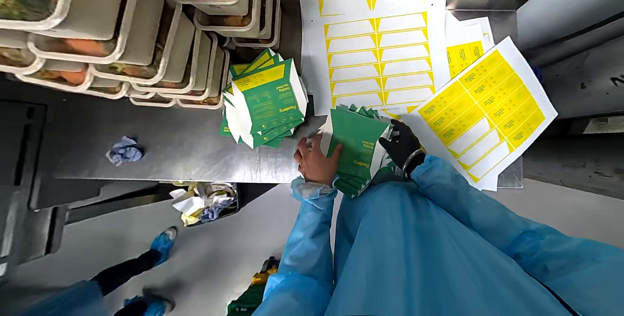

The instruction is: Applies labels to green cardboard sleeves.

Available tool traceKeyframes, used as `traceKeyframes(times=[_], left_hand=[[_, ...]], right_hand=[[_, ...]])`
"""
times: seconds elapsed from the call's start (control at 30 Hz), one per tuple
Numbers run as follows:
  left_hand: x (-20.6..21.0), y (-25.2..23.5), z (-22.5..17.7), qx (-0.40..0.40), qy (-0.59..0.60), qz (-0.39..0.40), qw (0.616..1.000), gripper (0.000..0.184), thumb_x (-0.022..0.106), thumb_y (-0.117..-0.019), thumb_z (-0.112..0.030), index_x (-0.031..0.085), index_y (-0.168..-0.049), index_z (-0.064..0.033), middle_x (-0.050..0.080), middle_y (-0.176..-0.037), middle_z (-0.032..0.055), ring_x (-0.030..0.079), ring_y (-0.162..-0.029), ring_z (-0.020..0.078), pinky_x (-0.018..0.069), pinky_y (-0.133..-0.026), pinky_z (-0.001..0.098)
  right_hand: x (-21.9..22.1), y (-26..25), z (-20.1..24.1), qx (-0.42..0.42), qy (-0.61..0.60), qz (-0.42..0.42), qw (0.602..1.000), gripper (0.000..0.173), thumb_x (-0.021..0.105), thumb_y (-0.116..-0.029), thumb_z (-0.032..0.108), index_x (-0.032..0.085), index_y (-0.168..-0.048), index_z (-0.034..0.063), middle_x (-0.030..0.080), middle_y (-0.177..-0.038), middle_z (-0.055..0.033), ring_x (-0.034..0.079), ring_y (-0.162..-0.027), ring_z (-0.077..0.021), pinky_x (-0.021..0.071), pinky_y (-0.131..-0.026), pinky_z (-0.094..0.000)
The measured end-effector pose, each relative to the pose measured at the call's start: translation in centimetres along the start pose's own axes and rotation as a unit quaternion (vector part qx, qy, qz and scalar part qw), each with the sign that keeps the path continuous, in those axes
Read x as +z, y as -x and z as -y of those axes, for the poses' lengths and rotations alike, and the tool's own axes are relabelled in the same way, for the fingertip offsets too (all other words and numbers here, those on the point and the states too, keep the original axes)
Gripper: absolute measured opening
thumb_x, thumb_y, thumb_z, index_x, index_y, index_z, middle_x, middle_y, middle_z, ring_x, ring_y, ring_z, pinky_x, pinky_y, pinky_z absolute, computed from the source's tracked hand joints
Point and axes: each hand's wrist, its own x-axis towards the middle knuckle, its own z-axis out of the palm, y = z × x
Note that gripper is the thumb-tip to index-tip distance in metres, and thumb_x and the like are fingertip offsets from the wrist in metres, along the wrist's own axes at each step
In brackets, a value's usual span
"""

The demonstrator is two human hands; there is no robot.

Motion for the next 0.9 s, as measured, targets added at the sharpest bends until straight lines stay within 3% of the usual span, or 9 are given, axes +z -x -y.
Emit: traceKeyframes(times=[0.07,0.23,0.4,0.53,0.6,0.67,0.73,0.8,0.9], left_hand=[[0.4,0.5,0.8,-0.017,0.015,-0.015,1.000,0.069,0.074,-0.0861,-0.062,0.061,-0.141,-0.0211,0.048,-0.148,0.0241,0.051,-0.126,0.0513,0.0485,-0.091,0.0689],[0.9,2.4,0.2,-0.076,0.049,0.003,0.996,0.076,0.075,-0.0893,-0.053,0.051,-0.150,-0.0139,0.055,-0.139,0.0276,0.061,-0.115,0.0472,0.0516,-0.090,0.0661],[1.0,4.0,-0.5,-0.125,0.061,0.021,0.990,0.087,0.076,-0.0872,-0.057,0.043,-0.153,-0.0103,0.053,-0.138,0.0307,0.063,-0.112,0.0488,0.0524,-0.089,0.0657],[-1.3,6.6,-1.1,-0.026,0.064,-0.061,0.996,0.079,0.072,-0.0915,-0.048,0.048,-0.148,0.0009,0.050,-0.140,0.0369,0.051,-0.126,0.0566,0.0443,-0.101,0.0695],[-1.3,7.8,-2.0,0.061,0.117,-0.107,0.985,0.056,0.068,-0.0963,-0.038,0.059,-0.134,0.0020,0.062,-0.122,0.0285,0.063,-0.108,0.0423,0.0547,-0.088,0.0571],[-0.6,9.6,-3.9,0.094,0.226,-0.030,0.969,0.035,0.061,-0.1015,-0.031,0.068,-0.118,-0.0010,0.072,-0.101,0.0134,0.071,-0.086,0.0222,0.0613,-0.076,0.0427],[1.1,11.2,-6.9,0.063,0.368,0.155,0.915,0.030,0.054,-0.1063,-0.026,0.069,-0.115,-0.0019,0.075,-0.096,0.0082,0.073,-0.081,0.0183,0.0639,-0.075,0.0388],[4.1,12.1,-10.0,0.036,0.405,0.299,0.863,0.035,0.047,-0.1096,-0.027,0.070,-0.118,-0.0017,0.076,-0.101,0.0086,0.075,-0.089,0.0197,0.0638,-0.083,0.0394],[8.1,12.5,-13.9,0.019,0.300,0.408,0.862,0.051,0.041,-0.1106,-0.044,0.071,-0.118,-0.0044,0.077,-0.105,0.0063,0.075,-0.095,0.0172,0.0615,-0.091,0.0393]], right_hand=[[0.1,-0.5,0.8,-0.030,0.028,0.001,0.999,0.074,0.079,-0.0877,0.032,0.047,-0.152,0.0141,0.057,-0.139,-0.0189,0.068,-0.104,-0.0304,0.0578,-0.089,-0.0504],[0.8,-2.8,2.4,-0.105,0.063,-0.018,0.992,0.050,0.075,-0.0880,0.015,0.063,-0.136,0.0129,0.060,-0.140,-0.0180,0.069,-0.104,-0.0328,0.0578,-0.088,-0.0514],[-2.7,-2.7,0.9,-0.200,0.063,-0.020,0.977,0.051,0.069,-0.0952,0.021,0.058,-0.145,0.0144,0.053,-0.153,-0.0089,0.062,-0.128,-0.0263,0.0540,-0.103,-0.0483],[-10.1,3.4,-8.1,-0.238,0.127,-0.113,0.956,0.035,0.064,-0.0994,0.032,0.070,-0.128,0.0123,0.072,-0.126,-0.0077,0.069,-0.115,-0.0232,0.0568,-0.098,-0.0476],[-13.6,6.6,-14.7,-0.269,0.211,-0.115,0.933,0.050,0.071,-0.0923,0.045,0.068,-0.131,0.0150,0.068,-0.132,-0.0054,0.062,-0.125,-0.0242,0.0525,-0.105,-0.0491],[-15.7,9.1,-20.2,-0.289,0.321,-0.009,0.902,0.082,0.073,-0.0832,0.061,0.051,-0.152,0.0221,0.047,-0.159,-0.0042,0.038,-0.149,-0.0279,0.0365,-0.118,-0.0560],[-16.3,10.2,-23.3,-0.281,0.392,0.081,0.872,0.090,0.078,-0.0829,0.053,0.037,-0.160,0.0302,0.028,-0.170,-0.0023,0.022,-0.157,-0.0287,0.0292,-0.120,-0.0601],[-16.4,10.0,-25.5,-0.311,0.396,0.078,0.860,0.083,0.080,-0.0841,0.036,0.041,-0.157,0.0316,0.033,-0.168,-0.0030,0.028,-0.155,-0.0302,0.0367,-0.115,-0.0609],[-15.9,9.6,-28.6,-0.416,0.372,-0.013,0.830,0.046,0.064,-0.0960,0.011,0.062,-0.141,0.0206,0.058,-0.149,-0.0056,0.054,-0.138,-0.0298,0.0538,-0.099,-0.0515]])
